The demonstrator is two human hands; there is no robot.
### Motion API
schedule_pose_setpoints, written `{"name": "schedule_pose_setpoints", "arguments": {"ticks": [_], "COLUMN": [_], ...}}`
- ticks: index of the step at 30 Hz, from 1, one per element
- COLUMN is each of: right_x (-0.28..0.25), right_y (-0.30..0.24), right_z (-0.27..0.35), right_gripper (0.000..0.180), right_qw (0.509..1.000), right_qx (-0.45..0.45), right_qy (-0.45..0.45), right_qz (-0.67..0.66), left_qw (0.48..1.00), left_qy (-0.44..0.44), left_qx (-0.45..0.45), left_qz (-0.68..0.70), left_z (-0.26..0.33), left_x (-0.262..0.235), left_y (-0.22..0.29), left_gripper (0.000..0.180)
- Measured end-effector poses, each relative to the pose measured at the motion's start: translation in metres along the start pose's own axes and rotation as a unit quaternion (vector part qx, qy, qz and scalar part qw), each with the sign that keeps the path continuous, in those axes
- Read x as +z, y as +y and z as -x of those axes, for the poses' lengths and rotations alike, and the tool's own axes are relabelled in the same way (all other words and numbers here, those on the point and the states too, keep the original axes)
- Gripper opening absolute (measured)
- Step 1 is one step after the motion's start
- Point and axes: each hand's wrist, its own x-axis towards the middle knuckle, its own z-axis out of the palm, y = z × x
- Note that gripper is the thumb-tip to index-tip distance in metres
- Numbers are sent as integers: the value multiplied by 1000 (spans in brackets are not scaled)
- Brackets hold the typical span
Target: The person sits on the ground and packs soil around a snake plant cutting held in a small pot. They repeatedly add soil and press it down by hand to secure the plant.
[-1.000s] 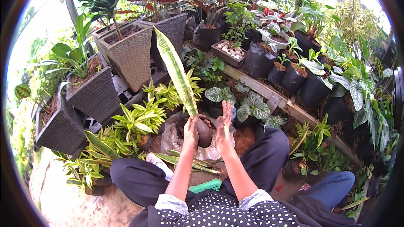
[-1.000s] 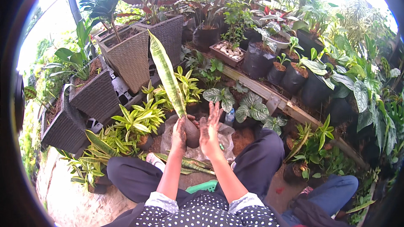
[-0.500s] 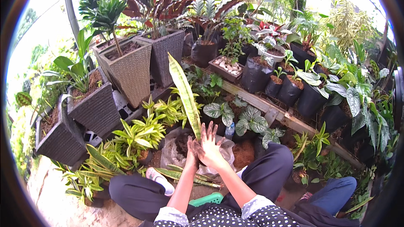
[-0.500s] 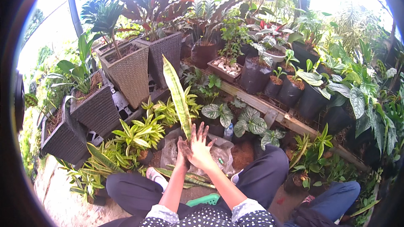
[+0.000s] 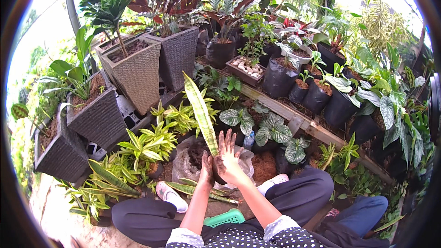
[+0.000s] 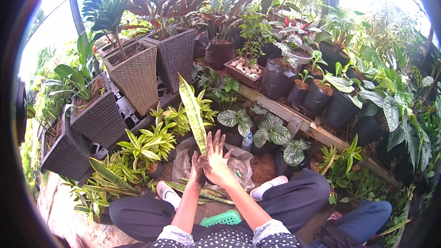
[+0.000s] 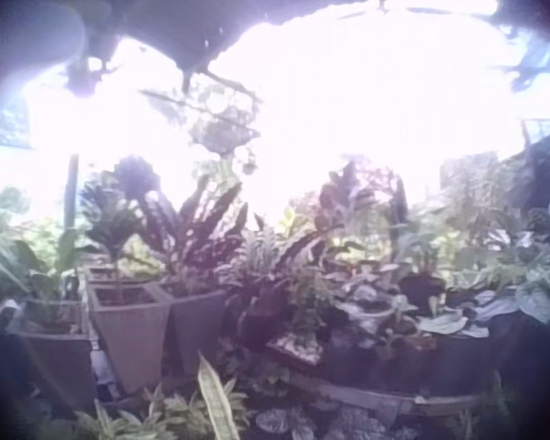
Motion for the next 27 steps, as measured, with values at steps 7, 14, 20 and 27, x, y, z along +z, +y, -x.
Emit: {"name": "schedule_pose_setpoints", "arguments": {"ticks": [7, 14, 20, 27], "right_x": [-21, -23, 9, 3], "right_y": [-16, -22, 7, -4], "right_z": [-3, -9, -10, 0], "right_gripper": [86, 83, 79, 81], "right_qw": [992, 984, 968, 962], "right_qx": [-51, -26, -7, -32], "right_qy": [41, -13, -112, -104], "right_qz": [110, 176, 225, 251], "left_qw": [999, 998, 996, 998], "left_qy": [-24, -56, -64, -18], "left_qx": [-31, -15, -29, -52], "left_qz": [14, -20, 52, 33], "left_z": [-12, 1, 9, 11], "left_x": [-18, 17, 25, 9], "left_y": [-3, 18, 21, 21], "left_gripper": [77, 66, 67, 69]}}
